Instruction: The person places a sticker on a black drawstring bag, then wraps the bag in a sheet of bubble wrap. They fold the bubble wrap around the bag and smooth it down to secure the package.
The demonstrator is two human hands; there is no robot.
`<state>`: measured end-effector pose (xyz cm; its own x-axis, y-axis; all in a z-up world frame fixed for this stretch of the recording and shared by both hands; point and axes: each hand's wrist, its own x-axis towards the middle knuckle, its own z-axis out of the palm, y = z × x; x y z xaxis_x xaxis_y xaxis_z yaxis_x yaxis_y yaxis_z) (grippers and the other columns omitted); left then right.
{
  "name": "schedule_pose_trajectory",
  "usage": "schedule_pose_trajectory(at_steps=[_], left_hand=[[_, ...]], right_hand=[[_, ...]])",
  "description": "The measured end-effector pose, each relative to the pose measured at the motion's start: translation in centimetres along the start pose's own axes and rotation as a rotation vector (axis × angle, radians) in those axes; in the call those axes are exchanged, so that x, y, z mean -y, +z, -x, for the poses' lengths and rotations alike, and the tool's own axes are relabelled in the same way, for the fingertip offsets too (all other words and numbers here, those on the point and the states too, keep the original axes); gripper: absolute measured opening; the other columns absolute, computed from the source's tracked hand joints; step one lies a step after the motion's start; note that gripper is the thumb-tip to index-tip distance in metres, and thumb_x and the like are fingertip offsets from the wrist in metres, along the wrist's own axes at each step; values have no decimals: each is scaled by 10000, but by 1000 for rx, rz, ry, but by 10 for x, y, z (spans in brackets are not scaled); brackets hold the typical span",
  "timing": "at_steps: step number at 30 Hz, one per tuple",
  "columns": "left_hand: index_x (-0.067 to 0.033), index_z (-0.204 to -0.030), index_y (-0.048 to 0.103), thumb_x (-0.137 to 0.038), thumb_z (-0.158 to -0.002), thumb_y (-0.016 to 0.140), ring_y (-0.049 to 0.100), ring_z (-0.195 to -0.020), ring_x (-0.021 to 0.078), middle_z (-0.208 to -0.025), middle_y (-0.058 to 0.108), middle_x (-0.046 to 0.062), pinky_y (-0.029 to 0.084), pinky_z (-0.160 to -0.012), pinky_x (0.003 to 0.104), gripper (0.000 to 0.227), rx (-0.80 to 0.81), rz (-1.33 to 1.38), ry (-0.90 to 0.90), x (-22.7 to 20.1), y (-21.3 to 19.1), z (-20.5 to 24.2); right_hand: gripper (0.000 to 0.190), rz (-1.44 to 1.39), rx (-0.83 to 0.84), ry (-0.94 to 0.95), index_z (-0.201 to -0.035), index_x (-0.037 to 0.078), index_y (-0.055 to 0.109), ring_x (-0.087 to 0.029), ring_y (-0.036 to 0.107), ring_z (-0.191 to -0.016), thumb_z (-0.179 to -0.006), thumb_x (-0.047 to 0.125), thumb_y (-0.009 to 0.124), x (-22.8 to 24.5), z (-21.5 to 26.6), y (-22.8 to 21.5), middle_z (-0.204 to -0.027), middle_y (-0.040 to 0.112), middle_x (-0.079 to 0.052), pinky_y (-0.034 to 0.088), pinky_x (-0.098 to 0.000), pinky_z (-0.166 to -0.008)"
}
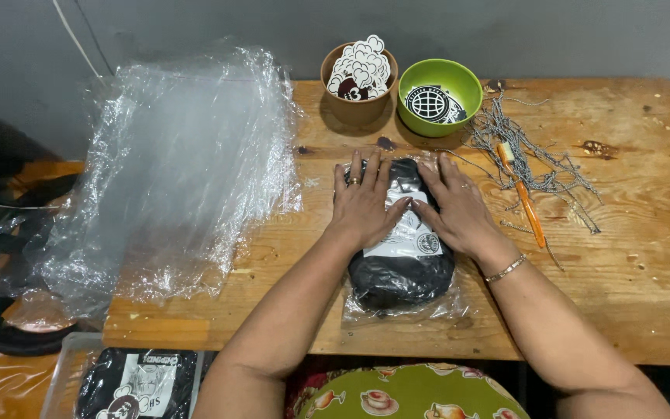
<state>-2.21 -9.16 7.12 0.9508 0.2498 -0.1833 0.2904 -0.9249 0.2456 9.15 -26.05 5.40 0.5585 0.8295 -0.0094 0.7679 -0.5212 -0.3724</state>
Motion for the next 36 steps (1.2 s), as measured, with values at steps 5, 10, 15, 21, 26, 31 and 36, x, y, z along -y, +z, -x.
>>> schedule_pose_trajectory(at_steps=[5, 10, 15, 21, 26, 31, 36], left_hand=[[-49, -1629, 142, -626, -1009, 179, -69, -1560, 432, -1718, 3, 162, -32, -1211, 627, 848, 2, -11, -10, -4, -7, 4], [-43, -1626, 149, -590, -1014, 260, -59, -1556, 442, -1716, 1, 166, -16, -1207, 637, 828, -18, -28, -5, -3, 1, 1], [-53, -1630, 114, -629, -1005, 271, -68, -1557, 440, -1715, 2, 153, -20, -1216, 644, 865, -38, -8, -8, 1, 9, -4], [-62, -1632, 118, -624, -1001, 275, -71, -1558, 433, -1712, 6, 157, 0, -1218, 638, 859, -42, -24, -9, 0, 8, -3], [-70, -1629, 161, -581, -1027, 255, -34, -1562, 427, -1709, 56, 160, 27, -1210, 638, 795, -77, 8, 5, 5, 13, -6], [-64, -1598, 285, -534, -1059, 249, 15, -1564, 443, -1697, 102, 203, 70, -1211, 630, 716, -146, 110, 29, 5, 5, 2], [-13, -1566, 329, -654, -998, 279, -70, -1520, 556, -1668, 43, 312, -41, -1167, 727, 858, -150, 127, 85, -17, -25, 31]], right_hand=[[765, -27, -26, 11, -1613, 81, 259, -412, 85, -1553, -1026, 548, 413, 32, 12, -23, -1685, 132, -254, 126, -570, -1227], [824, 89, -14, -122, -1598, 49, 276, -461, 51, -1543, -1021, 628, 379, 33, 20, 0, -1689, 103, -257, 127, -595, -1210], [886, 171, 97, -85, -1594, 17, 230, -507, 38, -1531, -1020, 689, 299, 22, 15, 13, -1682, 64, -282, 140, -622, -1213], [940, 212, 156, -51, -1608, 33, 185, -481, -6, -1544, -993, 739, 270, 22, 14, 14, -1695, 2, -251, 121, -590, -1227], [918, 242, 165, -51, -1610, 35, 177, -471, -2, -1547, -1004, 720, 260, 21, 13, 15, -1696, -7, -250, 117, -580, -1229], [870, 257, 178, -52, -1619, 40, 156, -467, -35, -1548, -1024, 668, 249, 18, 14, 21, -1701, -39, -240, 98, -576, -1229], [867, 284, 96, -15, -1616, 53, 193, -500, 20, -1536, -956, 561, 433, 12, 9, 19, -1706, -1, -242, 96, -630, -1217]])
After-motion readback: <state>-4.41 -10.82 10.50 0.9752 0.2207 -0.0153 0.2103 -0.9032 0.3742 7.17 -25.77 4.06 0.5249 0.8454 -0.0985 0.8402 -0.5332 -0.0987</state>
